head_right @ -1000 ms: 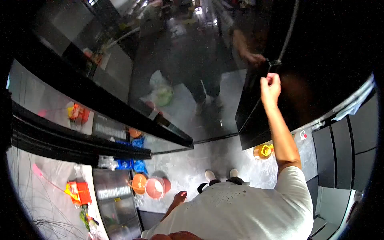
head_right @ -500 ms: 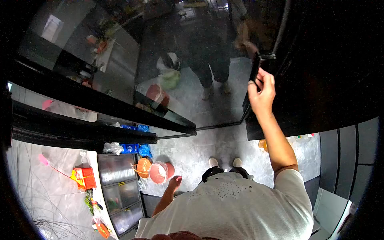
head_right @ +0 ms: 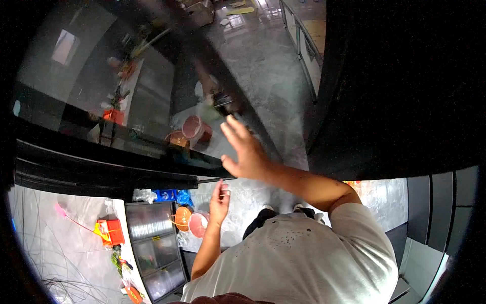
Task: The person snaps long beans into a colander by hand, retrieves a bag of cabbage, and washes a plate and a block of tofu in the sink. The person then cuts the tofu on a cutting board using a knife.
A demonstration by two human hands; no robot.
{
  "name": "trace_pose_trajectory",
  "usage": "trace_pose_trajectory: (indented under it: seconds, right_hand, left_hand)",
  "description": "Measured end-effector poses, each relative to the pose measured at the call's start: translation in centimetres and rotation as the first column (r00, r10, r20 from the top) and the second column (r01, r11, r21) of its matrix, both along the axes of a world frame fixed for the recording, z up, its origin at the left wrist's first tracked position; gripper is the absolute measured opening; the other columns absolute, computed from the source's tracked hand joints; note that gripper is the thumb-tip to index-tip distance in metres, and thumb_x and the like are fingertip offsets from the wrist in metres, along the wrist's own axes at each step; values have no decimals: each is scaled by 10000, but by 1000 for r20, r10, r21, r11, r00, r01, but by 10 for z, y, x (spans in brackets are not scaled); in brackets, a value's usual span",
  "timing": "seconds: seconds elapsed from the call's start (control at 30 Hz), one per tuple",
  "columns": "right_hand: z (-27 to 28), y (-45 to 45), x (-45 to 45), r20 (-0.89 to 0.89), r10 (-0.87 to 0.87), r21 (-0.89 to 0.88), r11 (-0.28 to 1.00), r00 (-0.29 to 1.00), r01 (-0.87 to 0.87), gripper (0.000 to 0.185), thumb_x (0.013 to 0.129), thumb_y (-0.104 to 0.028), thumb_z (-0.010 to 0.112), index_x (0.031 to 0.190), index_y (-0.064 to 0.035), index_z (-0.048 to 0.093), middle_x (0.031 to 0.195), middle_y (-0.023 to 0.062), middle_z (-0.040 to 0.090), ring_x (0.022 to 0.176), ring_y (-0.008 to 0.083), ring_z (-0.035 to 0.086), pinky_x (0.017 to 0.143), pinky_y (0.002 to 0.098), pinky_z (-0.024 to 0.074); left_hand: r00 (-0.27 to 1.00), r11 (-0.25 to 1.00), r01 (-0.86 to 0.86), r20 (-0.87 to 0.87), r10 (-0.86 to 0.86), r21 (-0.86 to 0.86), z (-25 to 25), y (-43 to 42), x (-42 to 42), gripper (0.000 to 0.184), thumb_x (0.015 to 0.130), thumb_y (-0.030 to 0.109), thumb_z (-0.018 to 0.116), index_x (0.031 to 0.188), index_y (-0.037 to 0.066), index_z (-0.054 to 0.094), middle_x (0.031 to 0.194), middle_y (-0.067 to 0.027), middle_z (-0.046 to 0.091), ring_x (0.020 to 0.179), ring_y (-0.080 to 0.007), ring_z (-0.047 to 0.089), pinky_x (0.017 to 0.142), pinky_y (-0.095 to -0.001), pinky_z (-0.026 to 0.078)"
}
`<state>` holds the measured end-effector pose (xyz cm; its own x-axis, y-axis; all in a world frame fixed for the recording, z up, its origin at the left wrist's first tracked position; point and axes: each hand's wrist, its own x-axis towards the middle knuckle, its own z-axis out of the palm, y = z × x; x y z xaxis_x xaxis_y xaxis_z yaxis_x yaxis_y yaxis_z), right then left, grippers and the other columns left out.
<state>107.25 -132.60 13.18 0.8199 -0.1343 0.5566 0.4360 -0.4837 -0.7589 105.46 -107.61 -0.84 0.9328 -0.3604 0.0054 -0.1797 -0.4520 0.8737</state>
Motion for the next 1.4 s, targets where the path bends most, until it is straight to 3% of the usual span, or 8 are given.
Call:
trace_pose_trajectory:
  seconds: [0.23,0.4,0.67,0.77,0.87,1.07,1.13,1.4]
  right_hand:
    - [-4,24,49,86,354,-118,932,931,-344,558,721,-186,682,1214,22,523,1424,334,222,1296,430,335,1007,401,374]
    - [-26,31,103,253,642,119,722,724,-682,287,752,4,629,1038,-15,621,1106,163,619,1018,309,617,827,328,513]
    - [-193,-17,159,-474,500,306,865,725,-398,167,875,-138,560,979,-47,653,794,76,663,674,134,606,616,281,490]
    - [-288,-56,191,-744,475,627,738,469,249,157,886,-163,543,854,-49,646,674,16,577,579,123,536,513,287,424]
    - [-353,-99,222,-824,485,552,804,294,222,164,876,-168,531,820,-53,633,654,35,574,558,153,550,490,296,424]
    - [-439,-123,333,-967,51,18,991,250,-133,260,853,-236,515,802,-14,641,741,152,632,685,292,617,659,414,493]
    - [-461,-120,393,-900,-117,-284,887,419,-363,285,817,-244,502,791,-8,660,793,190,647,751,368,615,731,452,487]
    - [-553,-45,702,-924,-311,-336,384,222,-860,266,843,-174,488,970,-35,677,1041,197,639,994,358,607,836,450,481]
  left_hand:
    - [968,958,-228,67,243,-175,48,-19,60,639,822,2,617,1390,64,330,1200,-110,525,1020,-177,533,856,-306,457]
    - [938,905,-293,90,335,-308,52,-19,109,736,801,36,651,1419,74,253,1275,-112,471,1107,-201,499,909,-322,419]
    - [778,761,-578,84,623,-296,37,-7,158,737,704,-7,695,1317,-28,287,1293,-178,415,1201,-262,415,1056,-376,282]
    - [727,689,-598,83,681,-409,33,1,166,663,742,24,574,1339,-11,287,1327,-169,399,1245,-261,385,1078,-382,252]
    - [698,199,-476,-229,679,-857,47,2,187,614,877,377,522,1363,48,342,1373,-107,407,1266,-253,384,1089,-412,251]
    - [191,-87,-838,-438,879,-539,-3,77,201,631,875,547,434,1285,68,461,1339,-69,455,1204,-251,445,1047,-431,316]
    - [44,-188,-858,-433,901,-478,-21,91,216,623,873,543,435,1276,68,466,1328,-70,461,1196,-252,450,1041,-432,321]
    - [-376,-477,-839,-354,856,-262,-69,111,337,590,864,524,441,1241,71,486,1286,-75,485,1167,-258,468,1017,-439,341]
